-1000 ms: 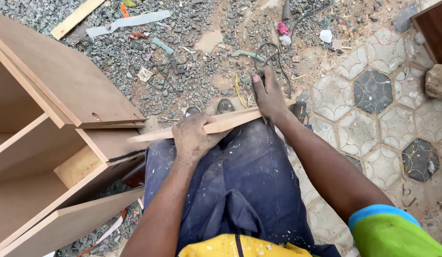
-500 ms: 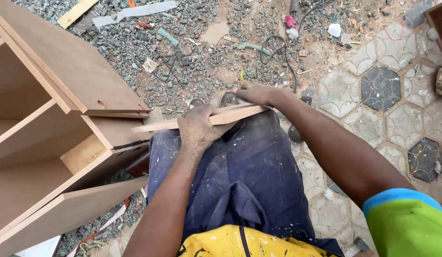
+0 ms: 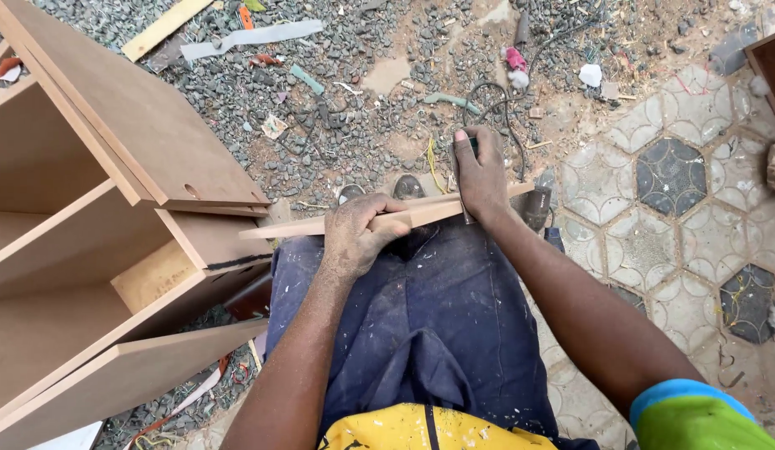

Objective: Manually sanding the edges of wooden furniture components using sandpaper to smooth the surfaces.

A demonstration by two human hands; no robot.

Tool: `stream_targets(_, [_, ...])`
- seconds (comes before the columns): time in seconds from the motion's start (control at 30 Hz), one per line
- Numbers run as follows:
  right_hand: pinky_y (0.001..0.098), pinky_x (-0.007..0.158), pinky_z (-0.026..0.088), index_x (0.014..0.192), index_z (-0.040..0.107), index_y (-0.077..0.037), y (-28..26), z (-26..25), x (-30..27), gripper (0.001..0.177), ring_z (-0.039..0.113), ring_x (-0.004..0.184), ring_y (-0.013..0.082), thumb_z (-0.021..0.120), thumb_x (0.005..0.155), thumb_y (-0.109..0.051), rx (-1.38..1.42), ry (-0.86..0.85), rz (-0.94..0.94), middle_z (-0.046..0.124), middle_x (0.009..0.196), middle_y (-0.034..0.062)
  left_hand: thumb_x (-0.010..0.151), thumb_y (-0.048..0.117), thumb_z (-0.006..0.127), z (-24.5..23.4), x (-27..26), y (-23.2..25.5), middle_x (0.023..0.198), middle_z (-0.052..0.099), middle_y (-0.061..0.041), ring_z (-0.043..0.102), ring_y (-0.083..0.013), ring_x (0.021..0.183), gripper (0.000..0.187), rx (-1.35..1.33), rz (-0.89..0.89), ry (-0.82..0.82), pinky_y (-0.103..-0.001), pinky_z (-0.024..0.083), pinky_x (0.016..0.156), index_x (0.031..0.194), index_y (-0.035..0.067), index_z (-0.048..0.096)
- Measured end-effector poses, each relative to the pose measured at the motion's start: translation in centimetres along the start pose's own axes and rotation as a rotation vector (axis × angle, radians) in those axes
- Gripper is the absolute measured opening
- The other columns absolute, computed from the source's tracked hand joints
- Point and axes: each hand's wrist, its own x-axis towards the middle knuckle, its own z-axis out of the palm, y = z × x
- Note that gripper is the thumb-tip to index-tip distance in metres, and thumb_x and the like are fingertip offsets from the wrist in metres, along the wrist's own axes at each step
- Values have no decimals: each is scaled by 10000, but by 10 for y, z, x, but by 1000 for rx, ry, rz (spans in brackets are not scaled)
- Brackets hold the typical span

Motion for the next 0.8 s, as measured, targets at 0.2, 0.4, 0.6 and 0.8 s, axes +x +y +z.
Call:
stream_targets(0.2, [519, 1119, 280, 1276, 476, -62, -63, 43, -45, 732, 415, 1153, 345, 293, 1002, -716, 282, 339, -469, 357, 1107, 115, 995, 461, 642, 2, 7, -25, 783, 735, -114, 741, -345, 849, 318, -116, -143, 107, -411, 578, 809, 888, 207, 801])
stream_targets(0.4, [425, 1094, 273, 1257, 506, -79, -18, 37, -3, 637, 403, 1122, 259, 297, 1018, -632, 142, 435, -746, 349, 1108, 50, 980, 518, 671, -12, 36, -46, 648, 617, -109, 621, -261, 666, 413, -91, -70, 64, -384, 527, 702, 750, 179, 726])
stream_targets(0.6, [536, 1113, 299, 1270, 453, -88, 11, 57, 34, 588, 460, 1158, 342, 227, 1056, -588, 218, 601, -462, 375, 1127, 108, 907, 540, 745, -10, 65, -41, 597, 558, -105, 566, -220, 623, 413, -93, -89, 117, -369, 491, 668, 745, 160, 718])
stream_targets(0.8, [420, 981, 377, 1239, 546, -95, -32, 70, 2, 528, 528, 1075, 283, 304, 1045, -523, 113, 610, -733, 487, 1129, 62, 903, 505, 763, -23, 55, -38, 590, 545, -49, 526, -115, 640, 371, -199, -110, 127, -296, 494, 646, 741, 174, 728])
